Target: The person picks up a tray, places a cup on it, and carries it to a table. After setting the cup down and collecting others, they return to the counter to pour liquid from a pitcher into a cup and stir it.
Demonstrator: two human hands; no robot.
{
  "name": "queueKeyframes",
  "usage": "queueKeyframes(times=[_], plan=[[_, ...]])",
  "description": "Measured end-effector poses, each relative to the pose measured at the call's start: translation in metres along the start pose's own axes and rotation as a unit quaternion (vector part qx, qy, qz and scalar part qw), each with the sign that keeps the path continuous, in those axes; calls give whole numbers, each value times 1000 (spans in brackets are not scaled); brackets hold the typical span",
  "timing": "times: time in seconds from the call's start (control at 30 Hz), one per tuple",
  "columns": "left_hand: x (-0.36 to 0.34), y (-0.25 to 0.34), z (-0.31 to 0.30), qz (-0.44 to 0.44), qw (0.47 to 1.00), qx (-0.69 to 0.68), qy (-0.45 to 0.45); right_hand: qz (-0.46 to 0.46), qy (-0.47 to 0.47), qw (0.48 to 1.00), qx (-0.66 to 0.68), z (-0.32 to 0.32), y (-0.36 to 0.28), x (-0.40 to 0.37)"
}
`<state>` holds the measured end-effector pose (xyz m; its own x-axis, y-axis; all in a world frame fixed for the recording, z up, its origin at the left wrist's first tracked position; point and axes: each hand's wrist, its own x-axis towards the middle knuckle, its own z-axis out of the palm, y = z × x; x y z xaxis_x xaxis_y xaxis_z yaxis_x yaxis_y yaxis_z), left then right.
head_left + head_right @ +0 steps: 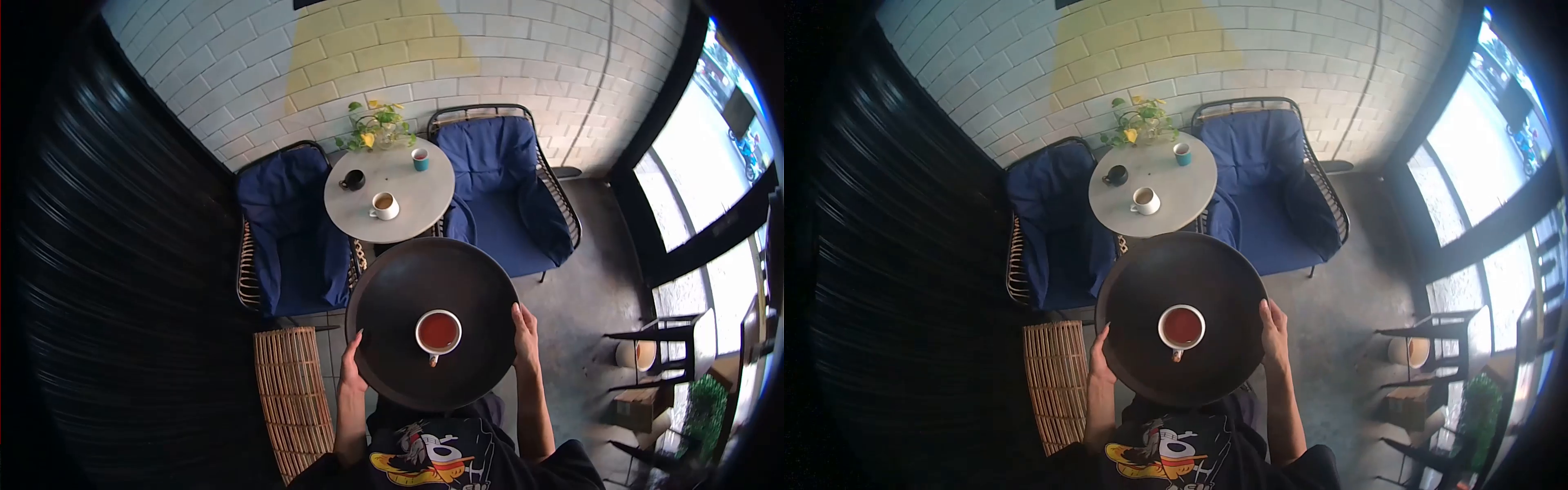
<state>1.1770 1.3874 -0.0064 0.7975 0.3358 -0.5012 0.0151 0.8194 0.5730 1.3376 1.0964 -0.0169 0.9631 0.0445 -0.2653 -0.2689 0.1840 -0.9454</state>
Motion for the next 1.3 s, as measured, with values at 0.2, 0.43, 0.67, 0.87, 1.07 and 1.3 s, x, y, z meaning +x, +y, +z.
queueKeyframes(times=[0.2, 0.43, 0.67, 0.87, 1.07, 1.3], plan=[[46, 29, 1, -1, 997, -72, -38, 54, -10, 997, -47, 30, 14, 73], [134, 74, -68, -66, 994, 50, 70, 68, -89, 994, 4, 143, -7, 100], [189, 176, -82, -27, 982, 139, 126, 64, -130, 987, 74, 243, 18, 123], [224, 243, -97, -43, 996, 63, 49, 127, -96, 981, 107, 312, 32, 128], [247, 260, -91, -17, 996, 11, 85, 152, -148, 970, 121, 352, 34, 158], [262, 256, -68, 30, 989, -23, 141, 183, -165, 966, 77, 370, 37, 223]])
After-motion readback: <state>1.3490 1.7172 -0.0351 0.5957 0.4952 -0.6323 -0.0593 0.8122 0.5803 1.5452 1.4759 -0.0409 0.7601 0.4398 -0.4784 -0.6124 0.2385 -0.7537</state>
